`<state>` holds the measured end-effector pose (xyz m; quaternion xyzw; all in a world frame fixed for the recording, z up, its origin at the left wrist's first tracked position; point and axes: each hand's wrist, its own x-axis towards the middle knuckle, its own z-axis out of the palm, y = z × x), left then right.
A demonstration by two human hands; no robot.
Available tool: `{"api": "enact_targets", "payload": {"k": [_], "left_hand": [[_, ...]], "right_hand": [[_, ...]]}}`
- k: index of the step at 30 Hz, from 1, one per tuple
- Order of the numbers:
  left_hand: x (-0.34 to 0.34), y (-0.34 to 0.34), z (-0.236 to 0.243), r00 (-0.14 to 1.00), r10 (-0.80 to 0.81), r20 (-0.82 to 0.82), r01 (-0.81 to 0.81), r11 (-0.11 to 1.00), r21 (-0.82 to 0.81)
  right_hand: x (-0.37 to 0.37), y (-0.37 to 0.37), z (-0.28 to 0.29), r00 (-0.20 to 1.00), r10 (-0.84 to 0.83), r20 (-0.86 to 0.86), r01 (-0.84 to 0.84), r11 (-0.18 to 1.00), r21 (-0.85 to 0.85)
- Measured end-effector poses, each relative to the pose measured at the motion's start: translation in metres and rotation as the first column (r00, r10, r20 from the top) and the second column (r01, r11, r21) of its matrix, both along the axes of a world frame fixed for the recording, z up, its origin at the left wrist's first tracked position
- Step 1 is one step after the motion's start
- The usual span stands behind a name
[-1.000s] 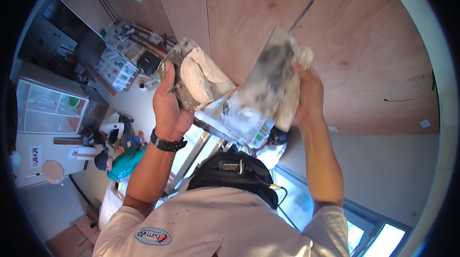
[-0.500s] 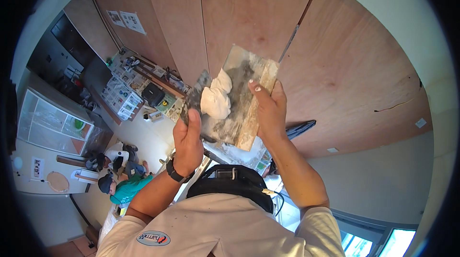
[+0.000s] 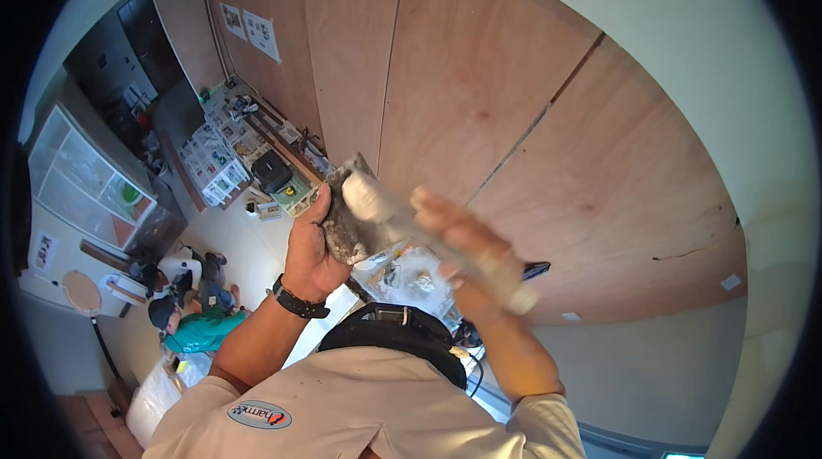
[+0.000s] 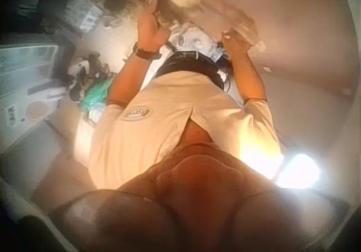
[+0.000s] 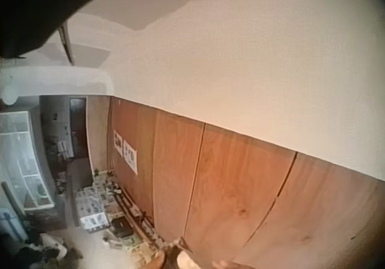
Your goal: The person applies plaster to a wall and ceiling corner using a trowel and a hawk, repeatedly scraping the mixture onto the surface and smoothing it out.
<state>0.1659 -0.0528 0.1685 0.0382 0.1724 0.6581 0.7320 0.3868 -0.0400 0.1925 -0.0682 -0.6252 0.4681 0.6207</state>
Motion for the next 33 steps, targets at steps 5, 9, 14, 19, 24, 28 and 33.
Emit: {"api": "enact_targets", "payload": {"k": [5, 9, 14, 19, 24, 28, 33], "left_hand": [[0.000, -0.001, 0.014, 0.995, 0.072, -0.063, -0.069, 0.996, 0.061], [-0.004, 0.003, 0.010, 0.998, -0.003, -0.066, 0.010, 0.995, 0.098], [-0.028, 0.017, 0.014, 0.982, -0.133, -0.131, 0.145, 0.986, 0.087], [-0.038, 0.028, 0.040, 0.919, -0.201, -0.338, 0.237, 0.969, 0.068], [-0.029, 0.033, 0.052, 0.864, -0.212, -0.456, 0.261, 0.964, 0.045], [-0.027, 0.035, 0.057, 0.858, -0.227, -0.462, 0.266, 0.964, 0.020], [-0.018, 0.033, 0.072, 0.818, -0.270, -0.507, 0.318, 0.948, 0.007]], "right_hand": [[-0.006, 0.013, -0.001, 0.798, -0.214, 0.564, -0.046, 0.910, 0.412], [0.012, 0.040, -0.011, 0.609, -0.410, 0.679, 0.067, 0.880, 0.471], [0.046, 0.052, 0.026, 0.383, -0.627, 0.679, 0.041, 0.745, 0.665], [0.025, 0.029, 0.086, 0.437, -0.714, 0.547, 0.033, 0.620, 0.784], [0.017, 0.019, 0.098, 0.375, -0.701, 0.606, -0.157, 0.596, 0.787], [0.028, 0.015, 0.115, 0.391, -0.632, 0.669, -0.190, 0.656, 0.731], [0.014, 0.011, 0.118, 0.403, -0.672, 0.621, -0.122, 0.633, 0.764]]}}
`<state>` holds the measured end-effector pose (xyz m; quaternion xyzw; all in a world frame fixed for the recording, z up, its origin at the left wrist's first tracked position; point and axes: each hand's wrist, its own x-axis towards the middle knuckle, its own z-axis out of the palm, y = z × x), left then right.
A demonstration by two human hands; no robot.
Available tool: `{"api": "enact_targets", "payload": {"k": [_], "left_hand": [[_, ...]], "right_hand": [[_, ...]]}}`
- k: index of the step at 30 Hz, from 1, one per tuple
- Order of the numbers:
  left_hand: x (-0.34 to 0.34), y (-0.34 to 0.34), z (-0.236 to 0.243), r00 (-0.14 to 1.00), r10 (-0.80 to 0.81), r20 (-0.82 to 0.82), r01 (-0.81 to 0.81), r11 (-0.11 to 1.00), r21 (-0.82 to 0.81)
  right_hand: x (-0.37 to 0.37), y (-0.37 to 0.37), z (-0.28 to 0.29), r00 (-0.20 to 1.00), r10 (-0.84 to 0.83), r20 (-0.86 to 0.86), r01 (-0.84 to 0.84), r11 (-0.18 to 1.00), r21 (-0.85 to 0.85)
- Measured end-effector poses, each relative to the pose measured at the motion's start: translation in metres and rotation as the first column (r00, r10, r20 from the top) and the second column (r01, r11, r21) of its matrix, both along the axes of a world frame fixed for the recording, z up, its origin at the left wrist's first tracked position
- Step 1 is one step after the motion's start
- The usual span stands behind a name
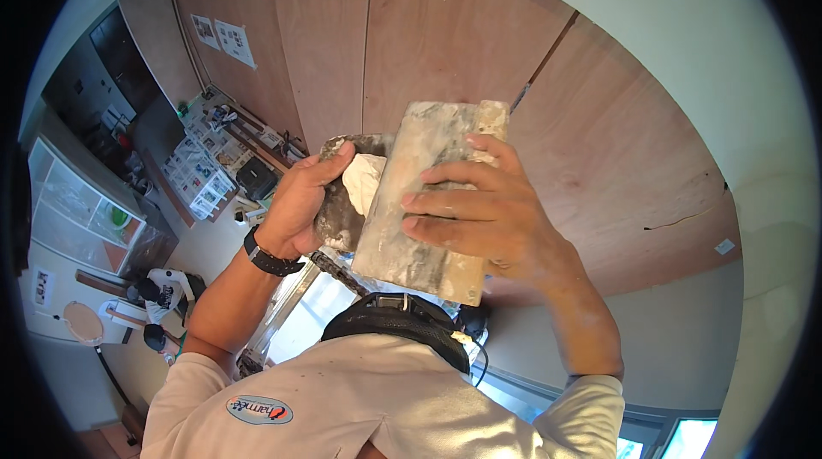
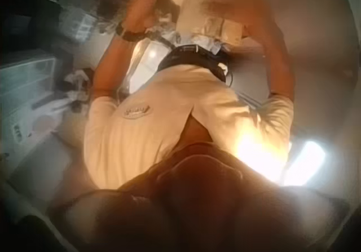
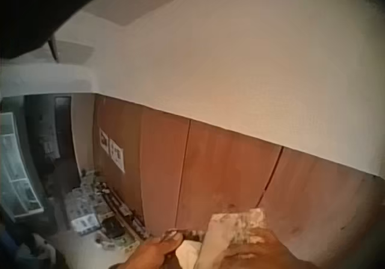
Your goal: The person applies plaster to a wall and ceiling corner using a trowel and a hawk, repeatedly scraping the mixture onto the surface and smoothing it out.
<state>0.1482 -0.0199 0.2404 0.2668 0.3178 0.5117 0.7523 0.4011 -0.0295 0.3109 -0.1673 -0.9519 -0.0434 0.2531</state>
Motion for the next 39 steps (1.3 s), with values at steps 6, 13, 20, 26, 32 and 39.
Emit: {"api": "enact_targets", "payload": {"k": [6, 13, 20, 26, 32, 39], "left_hand": [[-0.008, 0.004, 0.005, 0.999, -0.005, 0.037, 0.006, 0.999, -0.038], [-0.036, 0.029, -0.032, 0.978, 0.151, 0.145, -0.154, 0.988, 0.007], [-0.031, 0.012, -0.047, 0.965, 0.239, 0.107, -0.248, 0.965, 0.082], [-0.024, 0.004, -0.072, 0.936, 0.332, 0.114, -0.339, 0.939, 0.052], [-0.024, -0.003, -0.107, 0.926, 0.352, 0.135, -0.348, 0.936, -0.049], [-0.023, -0.002, -0.120, 0.914, 0.363, 0.183, -0.356, 0.932, -0.072]], "right_hand": [[0.003, -0.012, 0.003, 0.997, 0.014, 0.074, -0.004, 0.992, -0.126], [0.041, -0.019, -0.045, 0.710, -0.565, -0.421, -0.064, 0.543, -0.837], [0.028, -0.015, -0.078, 0.167, -0.783, -0.600, -0.793, 0.255, -0.554], [0.024, -0.019, -0.058, 0.109, -0.770, -0.629, -0.836, 0.272, -0.477], [0.024, -0.018, -0.035, 0.075, -0.704, -0.706, -0.809, 0.371, -0.456], [0.027, -0.006, -0.017, -0.071, -0.673, -0.736, -0.761, 0.514, -0.397]]}}
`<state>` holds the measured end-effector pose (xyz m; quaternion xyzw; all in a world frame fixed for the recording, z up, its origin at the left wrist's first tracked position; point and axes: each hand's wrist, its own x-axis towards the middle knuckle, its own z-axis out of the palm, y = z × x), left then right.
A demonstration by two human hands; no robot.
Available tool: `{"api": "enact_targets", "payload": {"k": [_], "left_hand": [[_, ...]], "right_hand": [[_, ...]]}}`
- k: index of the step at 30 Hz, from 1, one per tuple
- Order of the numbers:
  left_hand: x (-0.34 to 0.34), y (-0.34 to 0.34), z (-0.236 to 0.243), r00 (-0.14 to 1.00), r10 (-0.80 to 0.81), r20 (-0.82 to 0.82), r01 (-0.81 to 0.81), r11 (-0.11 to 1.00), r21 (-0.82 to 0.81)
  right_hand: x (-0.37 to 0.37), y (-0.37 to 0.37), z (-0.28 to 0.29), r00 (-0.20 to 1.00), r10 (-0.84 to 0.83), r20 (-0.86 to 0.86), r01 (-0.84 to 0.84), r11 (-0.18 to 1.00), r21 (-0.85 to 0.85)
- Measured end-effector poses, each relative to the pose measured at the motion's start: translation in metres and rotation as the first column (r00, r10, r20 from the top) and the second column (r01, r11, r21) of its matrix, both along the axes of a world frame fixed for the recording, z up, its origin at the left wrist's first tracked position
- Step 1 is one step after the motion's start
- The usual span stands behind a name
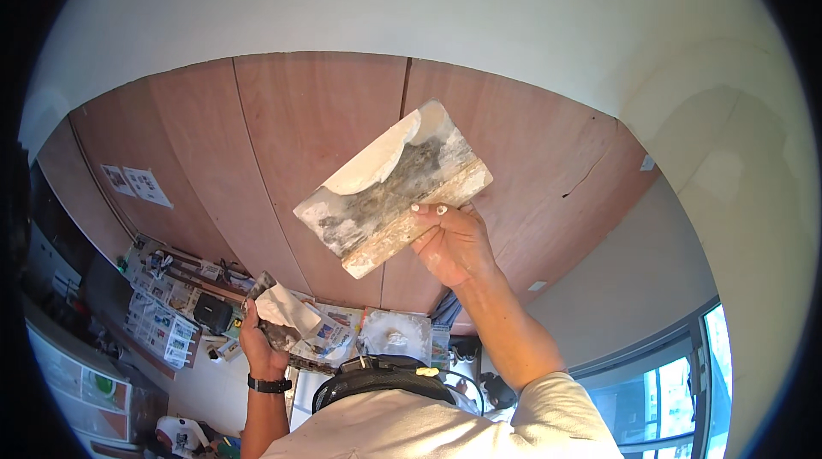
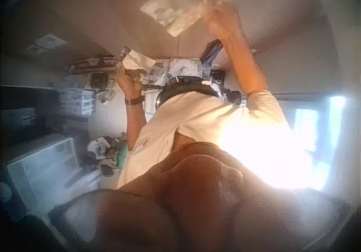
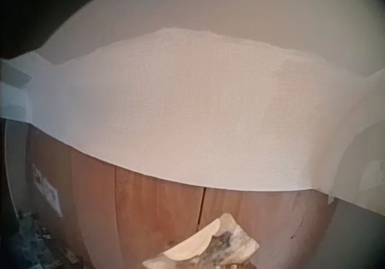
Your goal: The person applies plaster to a wall and ceiling corner using a trowel and a hawk, repeatedly scraping the mixture onto the surface and smoothing it out.
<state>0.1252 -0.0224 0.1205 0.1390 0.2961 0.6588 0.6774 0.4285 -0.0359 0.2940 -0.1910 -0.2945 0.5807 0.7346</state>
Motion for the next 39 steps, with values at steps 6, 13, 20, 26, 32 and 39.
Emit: {"api": "enact_targets", "payload": {"k": [6, 13, 20, 26, 32, 39], "left_hand": [[0.007, -0.006, 0.044, 0.980, -0.127, 0.154, 0.112, 0.989, 0.100], [0.031, -0.012, 0.095, 0.978, -0.104, 0.179, 0.059, 0.969, 0.241], [0.013, -0.025, 0.086, 0.973, -0.141, 0.183, 0.104, 0.975, 0.199], [-0.004, -0.019, 0.086, 0.971, -0.213, 0.106, 0.193, 0.966, 0.172], [-0.008, -0.021, 0.089, 0.975, -0.220, 0.038, 0.215, 0.970, 0.113], [-0.006, -0.023, 0.082, 0.989, -0.136, 0.058, 0.131, 0.988, 0.087]], "right_hand": [[-0.016, -0.019, -0.025, 0.952, -0.126, 0.279, 0.093, 0.987, 0.129], [-0.066, -0.029, -0.058, 0.407, -0.437, 0.802, -0.343, 0.741, 0.578], [-0.021, 0.018, -0.075, -0.136, -0.633, 0.762, -0.401, 0.739, 0.542], [-0.032, 0.007, -0.019, -0.103, -0.750, 0.653, -0.476, 0.614, 0.630], [-0.049, 0.012, 0.000, -0.122, -0.772, 0.624, -0.729, 0.496, 0.472], [-0.036, 0.021, 0.012, -0.120, -0.730, 0.673, -0.725, 0.528, 0.443]]}}
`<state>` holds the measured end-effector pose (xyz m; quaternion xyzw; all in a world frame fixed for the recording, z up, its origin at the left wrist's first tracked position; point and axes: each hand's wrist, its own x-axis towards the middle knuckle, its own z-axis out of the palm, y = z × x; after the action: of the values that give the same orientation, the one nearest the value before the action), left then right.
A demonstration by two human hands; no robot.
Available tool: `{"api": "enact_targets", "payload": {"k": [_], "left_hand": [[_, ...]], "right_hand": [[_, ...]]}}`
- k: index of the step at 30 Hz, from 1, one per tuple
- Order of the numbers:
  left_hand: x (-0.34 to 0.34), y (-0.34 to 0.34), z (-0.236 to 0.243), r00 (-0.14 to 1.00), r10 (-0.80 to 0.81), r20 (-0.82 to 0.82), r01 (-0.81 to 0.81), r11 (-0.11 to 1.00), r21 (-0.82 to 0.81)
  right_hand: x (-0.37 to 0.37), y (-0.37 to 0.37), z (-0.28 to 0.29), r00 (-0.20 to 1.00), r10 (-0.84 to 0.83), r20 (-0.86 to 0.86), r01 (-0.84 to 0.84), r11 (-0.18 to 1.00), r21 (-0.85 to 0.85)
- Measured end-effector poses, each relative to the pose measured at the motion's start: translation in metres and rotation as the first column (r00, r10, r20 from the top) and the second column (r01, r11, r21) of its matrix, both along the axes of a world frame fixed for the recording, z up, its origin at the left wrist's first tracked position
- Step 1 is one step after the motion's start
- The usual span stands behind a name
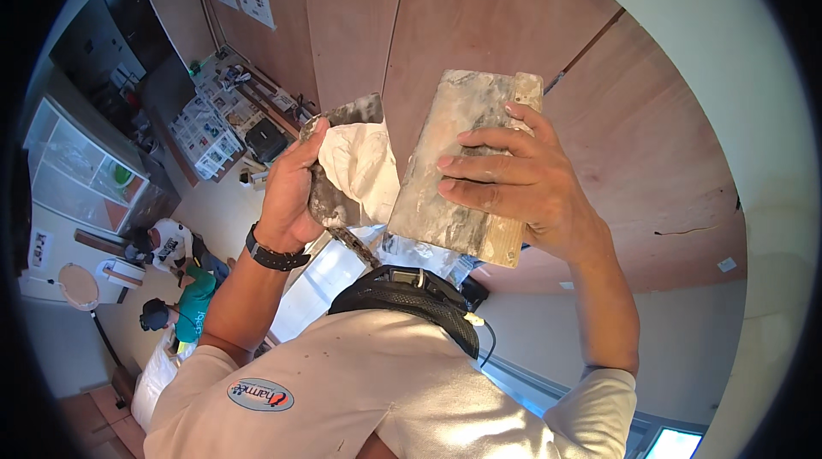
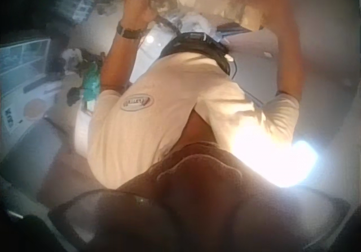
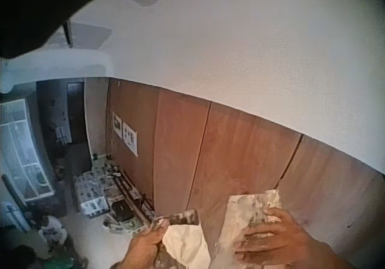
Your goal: The person applies plaster to a wall and ceiling corner using a trowel and a hawk, repeatedly scraping the mixture onto the surface and smoothing it out.
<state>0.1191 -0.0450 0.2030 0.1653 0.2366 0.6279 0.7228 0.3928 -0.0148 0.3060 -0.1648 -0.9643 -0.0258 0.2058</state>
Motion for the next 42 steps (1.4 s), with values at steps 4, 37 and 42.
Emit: {"api": "enact_targets", "payload": {"k": [4, 37, 42], "left_hand": [[0.000, 0.002, -0.003, 1.000, -0.005, 0.025, 0.004, 0.999, 0.035], [0.022, -0.002, -0.007, 0.978, 0.189, 0.085, -0.192, 0.981, 0.021], [0.021, -0.008, -0.004, 0.976, 0.211, -0.045, -0.204, 0.971, 0.124]], "right_hand": [[0.000, 0.002, -0.006, 0.988, 0.008, -0.152, -0.026, 0.992, -0.121], [0.019, -0.021, -0.050, 0.925, -0.337, -0.175, 0.346, 0.938, 0.024], [0.006, -0.030, -0.011, 0.950, -0.301, -0.089, 0.311, 0.939, 0.147]]}}
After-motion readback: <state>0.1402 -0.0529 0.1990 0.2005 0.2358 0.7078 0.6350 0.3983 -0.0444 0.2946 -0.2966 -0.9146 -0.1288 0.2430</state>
